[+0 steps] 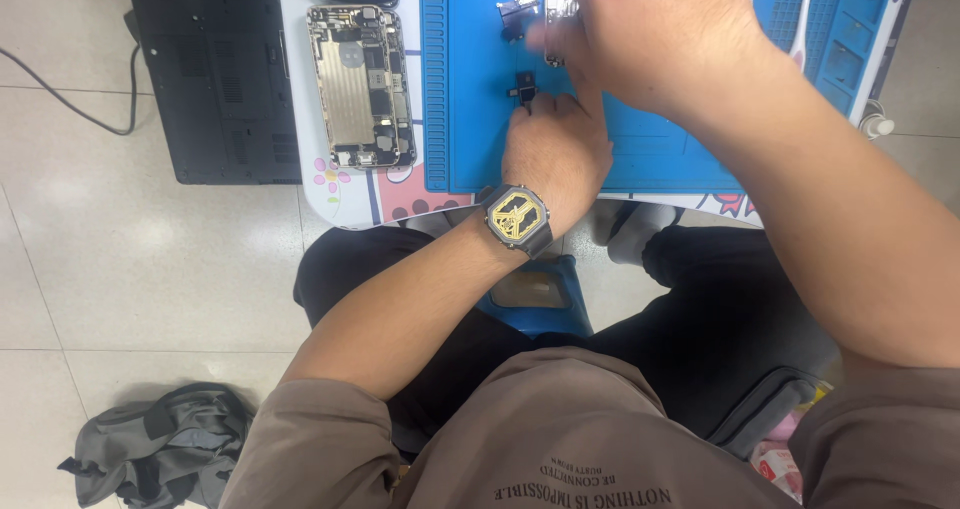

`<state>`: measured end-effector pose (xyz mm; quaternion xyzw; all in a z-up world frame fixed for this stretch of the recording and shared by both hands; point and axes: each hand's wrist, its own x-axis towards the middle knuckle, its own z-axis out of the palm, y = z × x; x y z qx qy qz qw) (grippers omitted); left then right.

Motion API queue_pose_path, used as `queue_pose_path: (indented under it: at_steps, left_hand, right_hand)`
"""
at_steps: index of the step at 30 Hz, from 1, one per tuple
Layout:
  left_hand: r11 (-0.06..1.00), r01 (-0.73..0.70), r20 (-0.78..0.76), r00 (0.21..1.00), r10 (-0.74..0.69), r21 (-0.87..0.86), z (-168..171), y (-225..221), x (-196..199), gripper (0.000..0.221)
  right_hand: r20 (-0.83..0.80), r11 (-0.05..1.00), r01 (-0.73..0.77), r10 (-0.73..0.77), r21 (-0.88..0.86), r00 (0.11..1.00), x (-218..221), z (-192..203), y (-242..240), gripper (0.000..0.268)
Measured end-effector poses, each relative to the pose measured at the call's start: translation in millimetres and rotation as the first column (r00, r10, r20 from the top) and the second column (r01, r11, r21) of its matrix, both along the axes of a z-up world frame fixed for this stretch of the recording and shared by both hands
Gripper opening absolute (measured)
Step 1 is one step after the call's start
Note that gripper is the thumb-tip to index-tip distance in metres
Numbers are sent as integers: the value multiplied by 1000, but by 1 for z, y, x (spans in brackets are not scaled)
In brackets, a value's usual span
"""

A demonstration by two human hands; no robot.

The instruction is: The person uses tweezers to handle small components on a blue work mat, then picks up a disassembled smartphone chassis. They use a screwdriver to tighten screws on the phone's internal frame and continue to manipulate small parts with their hands.

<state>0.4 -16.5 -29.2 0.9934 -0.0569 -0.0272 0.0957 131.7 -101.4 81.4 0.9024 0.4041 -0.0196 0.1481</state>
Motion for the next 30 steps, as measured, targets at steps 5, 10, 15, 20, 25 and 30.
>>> queue_pose_path:
  at_steps: [5,10,15,20,25,30]
  left_hand:
    - [1000,-6,18,1000,7,-21,-7,-1,-1,104]
    - [1000,-20,21,1000,20,-7,-12,-4,0,124]
    - [1000,-1,6,1000,1,-6,-2,1,0,117]
    - [1000,7,15,1000,-7,15,-2,1,2,121]
    - [999,17,-1,1000,-17,35,0,0,-1,100]
    - [1000,-7,13,1000,7,12,11,3,-1,104]
  right_hand:
    - [-11,984,-108,111,142,994,2,-1,0,58]
    - [68,999,6,-8,32,998,5,-17,-11,34]
    - [-229,969,176,-134,173,964,-7,5,-9,29]
    - [25,933,50,-63,357,998,-14,-28,-36,13]
    - [-313,805,349,-214,480,925,-33,-28,-45,18]
    - [-524,569,565,-256,598,812,-48,-35,-50,19]
